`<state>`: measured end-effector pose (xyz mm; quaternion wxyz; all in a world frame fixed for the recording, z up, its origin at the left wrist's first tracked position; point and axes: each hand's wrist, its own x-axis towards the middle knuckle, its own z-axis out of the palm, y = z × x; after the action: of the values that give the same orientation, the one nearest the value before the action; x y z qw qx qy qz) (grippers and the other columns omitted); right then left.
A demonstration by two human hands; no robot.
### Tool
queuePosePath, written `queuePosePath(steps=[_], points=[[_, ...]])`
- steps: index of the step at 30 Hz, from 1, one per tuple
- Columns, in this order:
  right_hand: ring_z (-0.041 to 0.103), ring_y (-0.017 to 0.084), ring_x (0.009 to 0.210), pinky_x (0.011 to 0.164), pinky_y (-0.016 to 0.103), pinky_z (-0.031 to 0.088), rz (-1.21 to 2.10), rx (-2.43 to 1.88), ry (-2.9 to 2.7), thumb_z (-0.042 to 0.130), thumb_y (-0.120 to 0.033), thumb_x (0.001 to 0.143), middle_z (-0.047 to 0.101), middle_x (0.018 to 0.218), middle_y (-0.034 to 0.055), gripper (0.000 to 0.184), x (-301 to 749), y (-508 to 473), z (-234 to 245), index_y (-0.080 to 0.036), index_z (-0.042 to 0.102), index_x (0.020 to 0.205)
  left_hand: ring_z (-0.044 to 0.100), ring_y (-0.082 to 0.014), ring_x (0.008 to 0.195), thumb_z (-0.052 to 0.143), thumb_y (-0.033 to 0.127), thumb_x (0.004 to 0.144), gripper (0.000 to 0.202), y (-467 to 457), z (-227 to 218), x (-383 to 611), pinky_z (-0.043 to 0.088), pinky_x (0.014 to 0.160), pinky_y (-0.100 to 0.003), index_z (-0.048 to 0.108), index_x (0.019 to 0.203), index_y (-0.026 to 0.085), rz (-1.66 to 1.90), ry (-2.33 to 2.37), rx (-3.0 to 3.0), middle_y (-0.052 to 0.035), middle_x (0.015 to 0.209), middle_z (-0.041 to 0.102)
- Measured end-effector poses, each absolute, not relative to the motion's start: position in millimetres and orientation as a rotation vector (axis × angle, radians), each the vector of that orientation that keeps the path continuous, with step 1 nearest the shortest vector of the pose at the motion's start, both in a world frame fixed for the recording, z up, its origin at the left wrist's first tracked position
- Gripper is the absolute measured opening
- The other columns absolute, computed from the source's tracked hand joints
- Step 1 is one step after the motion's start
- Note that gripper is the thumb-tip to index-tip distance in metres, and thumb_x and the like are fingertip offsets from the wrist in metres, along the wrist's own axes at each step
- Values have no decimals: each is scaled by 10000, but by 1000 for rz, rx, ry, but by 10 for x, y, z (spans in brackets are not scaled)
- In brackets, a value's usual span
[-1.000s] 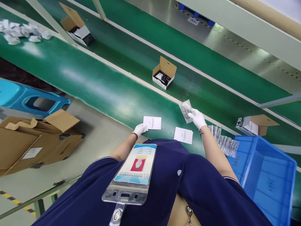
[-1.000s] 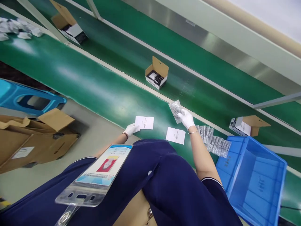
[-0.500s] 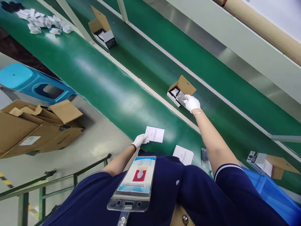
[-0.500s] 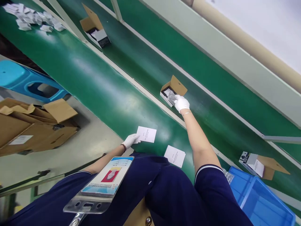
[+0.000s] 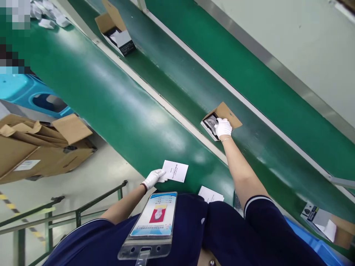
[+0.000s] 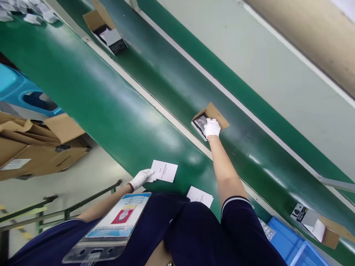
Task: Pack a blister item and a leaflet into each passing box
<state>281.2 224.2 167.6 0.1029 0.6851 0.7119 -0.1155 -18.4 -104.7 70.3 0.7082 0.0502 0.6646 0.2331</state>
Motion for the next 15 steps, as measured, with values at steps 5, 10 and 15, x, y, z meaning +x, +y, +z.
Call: queuePosePath(steps=[5, 10, 15], points=[[597, 271, 1092, 982, 353, 454, -590, 1947, 2075, 648, -264, 873, 531, 1266, 153, 493, 2911, 2096, 1572, -161, 552, 1345, 659, -144, 572, 544, 160, 953, 122, -1017, 756, -216, 519, 495, -195, 611, 970, 58, 465, 1493, 119, -122, 800, 710], [563, 312, 1158, 1018, 420, 440, -571, 2015, 2126, 570, -262, 918, 546, 1285, 176, 458, 2914, 1919, 1627, -147, 549, 1361, 645, -100, 608, 563, 156, 933, 120, -484, 884, 159, 497, 533, -150, 638, 980, 75, 579, 1486, 279, -85, 830, 703], [505, 233, 1272, 1058, 357, 446, -1355, 2382, 2144, 487, -414, 941, 475, 1441, 156, 733, 2784, 1185, 1760, -117, 232, 1562, 661, -101, 662, 527, 193, 955, 237, 416, 1307, 787, 514, 604, -178, 629, 1116, 51, 828, 1377, 431, -133, 1049, 697]])
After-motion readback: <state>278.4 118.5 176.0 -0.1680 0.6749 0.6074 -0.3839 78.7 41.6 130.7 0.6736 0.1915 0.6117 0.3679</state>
